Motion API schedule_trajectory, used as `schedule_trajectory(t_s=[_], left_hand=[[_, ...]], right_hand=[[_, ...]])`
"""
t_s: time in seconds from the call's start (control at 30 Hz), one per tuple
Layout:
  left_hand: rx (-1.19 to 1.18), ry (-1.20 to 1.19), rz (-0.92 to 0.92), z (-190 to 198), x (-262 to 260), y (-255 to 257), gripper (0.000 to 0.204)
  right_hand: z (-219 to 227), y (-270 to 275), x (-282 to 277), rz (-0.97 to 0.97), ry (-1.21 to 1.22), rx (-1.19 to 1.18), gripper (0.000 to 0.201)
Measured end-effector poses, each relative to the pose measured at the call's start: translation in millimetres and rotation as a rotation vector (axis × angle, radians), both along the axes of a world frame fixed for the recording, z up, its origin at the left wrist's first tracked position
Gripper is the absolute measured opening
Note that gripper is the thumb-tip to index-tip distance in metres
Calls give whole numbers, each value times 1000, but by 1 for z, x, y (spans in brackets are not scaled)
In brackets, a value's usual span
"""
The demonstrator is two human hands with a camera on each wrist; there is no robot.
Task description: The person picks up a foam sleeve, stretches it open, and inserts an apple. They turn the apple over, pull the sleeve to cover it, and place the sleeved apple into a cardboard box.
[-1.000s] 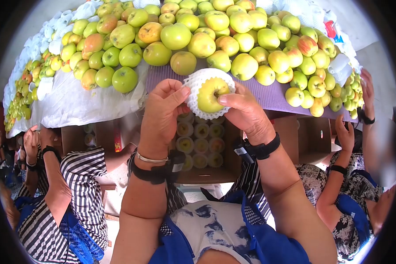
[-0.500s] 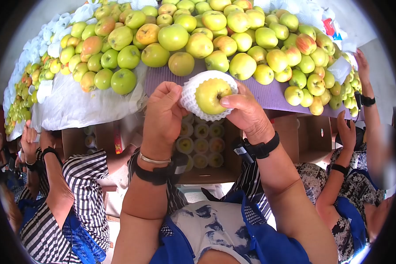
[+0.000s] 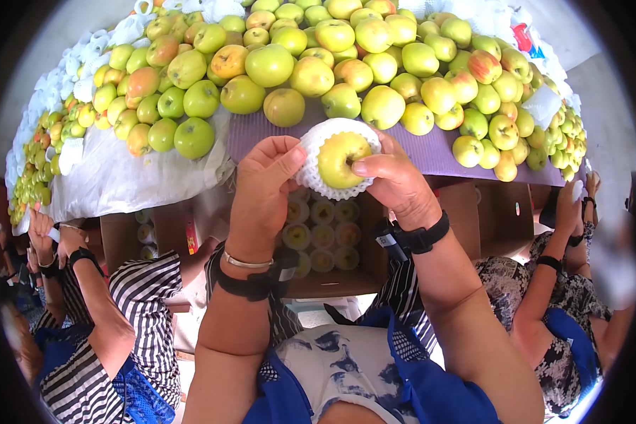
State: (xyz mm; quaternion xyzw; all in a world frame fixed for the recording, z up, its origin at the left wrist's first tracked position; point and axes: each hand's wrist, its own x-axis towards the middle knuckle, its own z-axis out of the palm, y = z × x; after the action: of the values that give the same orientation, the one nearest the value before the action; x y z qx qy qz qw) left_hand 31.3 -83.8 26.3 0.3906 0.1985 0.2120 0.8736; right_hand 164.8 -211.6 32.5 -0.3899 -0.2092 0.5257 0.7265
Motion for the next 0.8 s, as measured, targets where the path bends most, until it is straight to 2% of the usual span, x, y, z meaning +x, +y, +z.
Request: schedule_trajectory(t_s=[0.13, 0.23, 0.33, 0.53, 0.63, 0.73, 0.8], left_hand=[[60, -32, -48, -5, -4, 7, 12], [208, -35, 74, 4, 0, 2, 12], [166, -75, 62, -6, -6, 9, 12], [-96, -124, 32, -5, -3, 8, 7], [71, 27, -5, -8, -6, 9, 5], [212, 164, 12, -11, -5, 6, 14], [77, 54, -30, -7, -3, 5, 24]], right_hand=[[-2, 0, 1, 5, -35, -40, 58], [-1, 0, -2, -9, -64, -54, 58], [-2, 0, -2, -9, -77, -55, 58], [-1, 0, -3, 16, -36, -28, 57], [-1, -1, -3, 31, -2, -21, 56], [-1, -1, -2, 59, 5, -21, 55], [2, -1, -1, 78, 3, -18, 54]])
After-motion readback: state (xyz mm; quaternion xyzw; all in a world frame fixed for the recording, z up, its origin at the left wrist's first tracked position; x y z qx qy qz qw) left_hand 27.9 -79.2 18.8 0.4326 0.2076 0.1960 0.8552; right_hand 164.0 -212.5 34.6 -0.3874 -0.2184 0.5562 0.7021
